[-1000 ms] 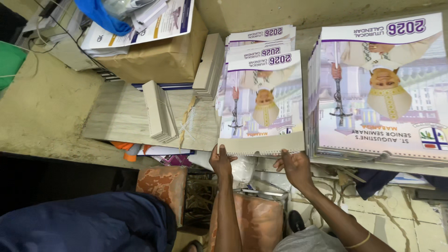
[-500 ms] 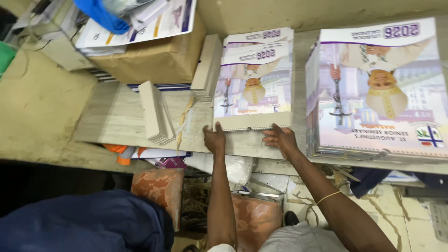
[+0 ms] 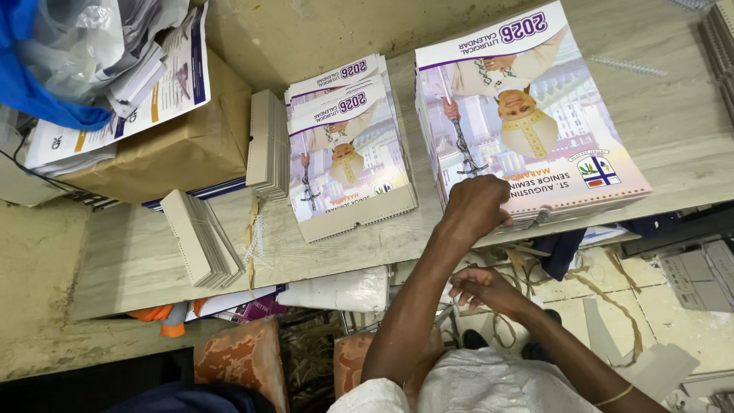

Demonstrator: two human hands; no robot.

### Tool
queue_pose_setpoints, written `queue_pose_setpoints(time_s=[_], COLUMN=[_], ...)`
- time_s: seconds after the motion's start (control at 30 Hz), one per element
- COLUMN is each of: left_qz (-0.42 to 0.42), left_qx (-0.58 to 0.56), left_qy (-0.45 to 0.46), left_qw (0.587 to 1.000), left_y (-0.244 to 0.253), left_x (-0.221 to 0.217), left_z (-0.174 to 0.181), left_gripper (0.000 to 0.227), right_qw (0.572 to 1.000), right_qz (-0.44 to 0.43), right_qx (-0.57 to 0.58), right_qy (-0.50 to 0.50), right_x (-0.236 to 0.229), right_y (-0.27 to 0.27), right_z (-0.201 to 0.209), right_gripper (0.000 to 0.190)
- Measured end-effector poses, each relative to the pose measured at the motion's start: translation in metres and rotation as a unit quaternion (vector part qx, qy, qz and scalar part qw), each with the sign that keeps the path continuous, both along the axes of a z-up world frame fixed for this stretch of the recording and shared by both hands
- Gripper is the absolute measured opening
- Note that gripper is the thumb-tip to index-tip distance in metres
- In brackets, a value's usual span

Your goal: The person assembles wall calendars by inserting a metal spiral wire through pre-punched holes at the top of the calendar pages. They repeatedly pick up a wire, thread it through the holes, and twist the ends to secure the binding. The finished calendars are stacked on the table.

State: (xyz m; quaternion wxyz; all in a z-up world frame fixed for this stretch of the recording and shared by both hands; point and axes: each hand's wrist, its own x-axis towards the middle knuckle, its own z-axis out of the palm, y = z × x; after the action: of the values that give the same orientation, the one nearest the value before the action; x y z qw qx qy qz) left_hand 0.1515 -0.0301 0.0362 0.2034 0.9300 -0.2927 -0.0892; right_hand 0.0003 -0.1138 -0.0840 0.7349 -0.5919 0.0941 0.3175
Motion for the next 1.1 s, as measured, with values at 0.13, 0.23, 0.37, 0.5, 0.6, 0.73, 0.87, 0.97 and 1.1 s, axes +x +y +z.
queue_pose_setpoints(time_s=[0.13,0.23,0.37,0.5,0.6,0.73,0.87,0.97,1.1], left_qz=[0.007,0.026,0.031,0.025,0.029,0.053,0.067,0.081,0.095], left_qx=[-0.062,-0.110,-0.054,-0.032,-0.043,-0.052,-0.084,-0.117,-0.123], left_qy=[0.029,0.033,0.036,0.060,0.098,0.122,0.136,0.121,0.156], left_qw=[0.998,0.993,0.997,0.997,0.994,0.990,0.985,0.982,0.975], left_y=[0.010,0.018,0.013,0.007,0.010,0.012,0.018,0.027,0.033], left_x=[0.003,0.008,-0.001,-0.001,0.003,0.002,0.000,-0.002,-0.016], left_z=[0.027,0.026,0.035,0.053,0.050,0.062,0.066,0.071,0.078], left_gripper=[0.025,0.019,0.031,0.018,0.010,0.006,0.006,0.010,0.014], right_qw=[1.000,0.999,0.997,0.996,0.994,0.993,0.992,0.988,0.982], right_qz=[-0.026,-0.047,-0.057,-0.055,-0.048,-0.045,-0.033,-0.062,-0.121], right_qx=[0.010,0.014,0.025,0.035,0.060,0.065,0.066,0.092,0.085], right_qy=[-0.010,-0.015,-0.042,-0.063,-0.076,-0.086,-0.102,-0.108,-0.114], right_x=[-0.009,-0.016,-0.018,-0.018,-0.015,-0.017,-0.012,0.011,0.051], right_y=[-0.039,-0.057,-0.066,-0.069,-0.078,-0.084,-0.096,-0.106,-0.109], right_z=[-0.016,-0.006,-0.002,0.015,-0.005,0.012,0.019,0.059,0.112], right_gripper=[0.030,0.025,0.028,0.028,0.028,0.029,0.030,0.036,0.032])
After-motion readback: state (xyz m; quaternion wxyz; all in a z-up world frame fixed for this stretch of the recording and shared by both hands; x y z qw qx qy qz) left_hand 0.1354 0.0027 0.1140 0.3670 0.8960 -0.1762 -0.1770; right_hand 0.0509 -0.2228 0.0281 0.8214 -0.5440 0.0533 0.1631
